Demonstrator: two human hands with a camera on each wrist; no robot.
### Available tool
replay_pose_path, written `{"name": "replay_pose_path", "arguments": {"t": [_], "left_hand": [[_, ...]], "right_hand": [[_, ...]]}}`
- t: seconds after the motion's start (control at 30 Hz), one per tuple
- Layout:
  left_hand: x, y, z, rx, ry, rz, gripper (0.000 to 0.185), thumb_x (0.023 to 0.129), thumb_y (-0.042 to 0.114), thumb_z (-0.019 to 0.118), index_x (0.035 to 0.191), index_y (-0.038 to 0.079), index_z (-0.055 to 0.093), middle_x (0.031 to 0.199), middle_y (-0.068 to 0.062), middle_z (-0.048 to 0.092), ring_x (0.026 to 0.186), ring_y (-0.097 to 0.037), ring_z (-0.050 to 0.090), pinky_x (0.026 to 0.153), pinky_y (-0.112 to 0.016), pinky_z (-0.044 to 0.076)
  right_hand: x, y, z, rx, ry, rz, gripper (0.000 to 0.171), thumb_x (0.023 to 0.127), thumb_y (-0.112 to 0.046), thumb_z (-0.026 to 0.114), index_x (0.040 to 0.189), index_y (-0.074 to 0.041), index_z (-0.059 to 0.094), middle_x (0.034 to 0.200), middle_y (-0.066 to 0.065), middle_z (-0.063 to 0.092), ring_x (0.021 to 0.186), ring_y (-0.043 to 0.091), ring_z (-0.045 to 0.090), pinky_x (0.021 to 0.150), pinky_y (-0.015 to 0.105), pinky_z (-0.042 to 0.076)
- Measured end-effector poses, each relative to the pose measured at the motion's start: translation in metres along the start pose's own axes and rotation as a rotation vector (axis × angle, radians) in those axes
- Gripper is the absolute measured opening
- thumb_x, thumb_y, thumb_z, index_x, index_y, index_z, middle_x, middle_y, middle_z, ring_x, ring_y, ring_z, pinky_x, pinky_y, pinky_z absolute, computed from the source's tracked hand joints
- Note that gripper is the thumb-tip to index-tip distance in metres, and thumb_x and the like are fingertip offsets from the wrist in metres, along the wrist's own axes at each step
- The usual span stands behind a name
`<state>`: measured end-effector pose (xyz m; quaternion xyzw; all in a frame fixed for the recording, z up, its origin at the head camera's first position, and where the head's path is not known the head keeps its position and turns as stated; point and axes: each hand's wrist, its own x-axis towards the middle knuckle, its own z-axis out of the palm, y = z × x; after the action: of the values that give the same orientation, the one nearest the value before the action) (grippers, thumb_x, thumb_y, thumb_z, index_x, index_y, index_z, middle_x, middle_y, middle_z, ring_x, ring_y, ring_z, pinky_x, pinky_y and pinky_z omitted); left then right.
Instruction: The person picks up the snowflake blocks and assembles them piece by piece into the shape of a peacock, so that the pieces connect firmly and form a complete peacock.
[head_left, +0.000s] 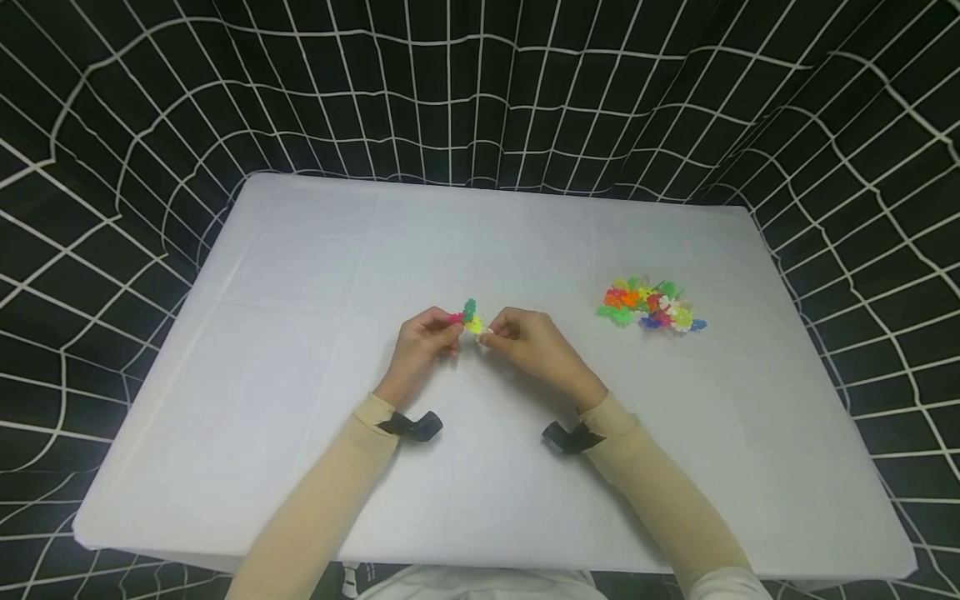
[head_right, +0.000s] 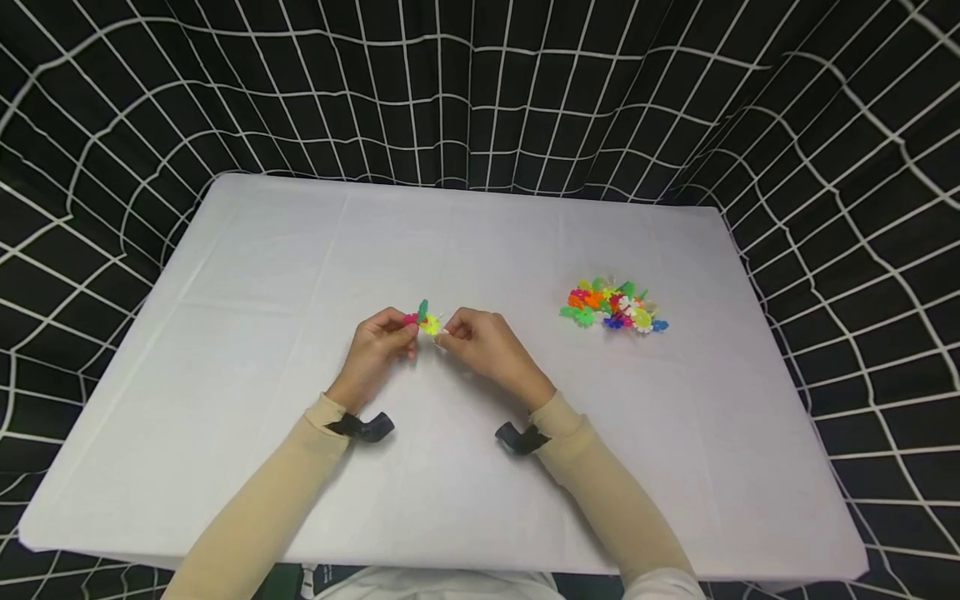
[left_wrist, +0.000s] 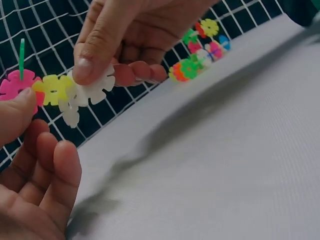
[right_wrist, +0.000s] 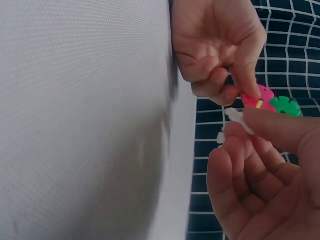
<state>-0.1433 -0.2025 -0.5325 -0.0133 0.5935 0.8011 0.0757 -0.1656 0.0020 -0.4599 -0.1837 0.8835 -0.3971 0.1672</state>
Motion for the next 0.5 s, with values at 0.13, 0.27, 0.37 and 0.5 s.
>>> {"name": "replay_pose_path", "arguments": {"t": [0.13,0.27,0.37,0.5], "left_hand": [[-0.0002,0.0011,0.0021,0.092,-0.019,0.045,0.006,0.093,0.002,0.068,0.098,0.0,0.065,0.086,-0.009,0.064,0.066,-0.012,0.059,0.06,-0.022,0.054],[0.001,0.0018,0.0042,0.104,-0.047,0.045,0.01,0.093,0.001,0.067,0.099,-0.006,0.063,0.09,-0.011,0.065,0.067,-0.013,0.058,0.061,-0.022,0.054],[0.0015,0.0008,0.0052,0.117,-0.058,0.055,0.01,0.095,0.0,0.065,0.099,-0.008,0.06,0.086,-0.012,0.063,0.066,-0.012,0.058,0.061,-0.022,0.053],[-0.0001,0.0005,0.0072,0.152,-0.062,0.082,0.013,0.099,0.003,0.061,0.103,-0.007,0.054,0.081,-0.009,0.059,0.066,-0.013,0.058,0.061,-0.022,0.053]], "right_hand": [[0.0015,0.003,0.0008,-0.038,0.026,0.0,0.012,0.092,-0.021,0.075,0.09,-0.011,0.07,0.081,0.003,0.07,0.069,0.015,0.053,0.06,0.027,0.045],[0.0029,0.0048,0.0009,-0.073,0.033,-0.014,0.012,0.091,-0.019,0.077,0.087,-0.011,0.07,0.077,0.002,0.069,0.067,0.014,0.051,0.058,0.026,0.043],[0.0033,0.0047,0.0023,-0.062,0.02,-0.001,0.012,0.091,-0.019,0.077,0.087,-0.01,0.07,0.077,0.003,0.069,0.067,0.014,0.051,0.058,0.026,0.043],[0.0034,0.007,0.0067,-0.004,-0.016,0.023,0.012,0.092,-0.02,0.075,0.092,-0.009,0.07,0.08,0.004,0.071,0.07,0.013,0.054,0.062,0.026,0.045]]}}
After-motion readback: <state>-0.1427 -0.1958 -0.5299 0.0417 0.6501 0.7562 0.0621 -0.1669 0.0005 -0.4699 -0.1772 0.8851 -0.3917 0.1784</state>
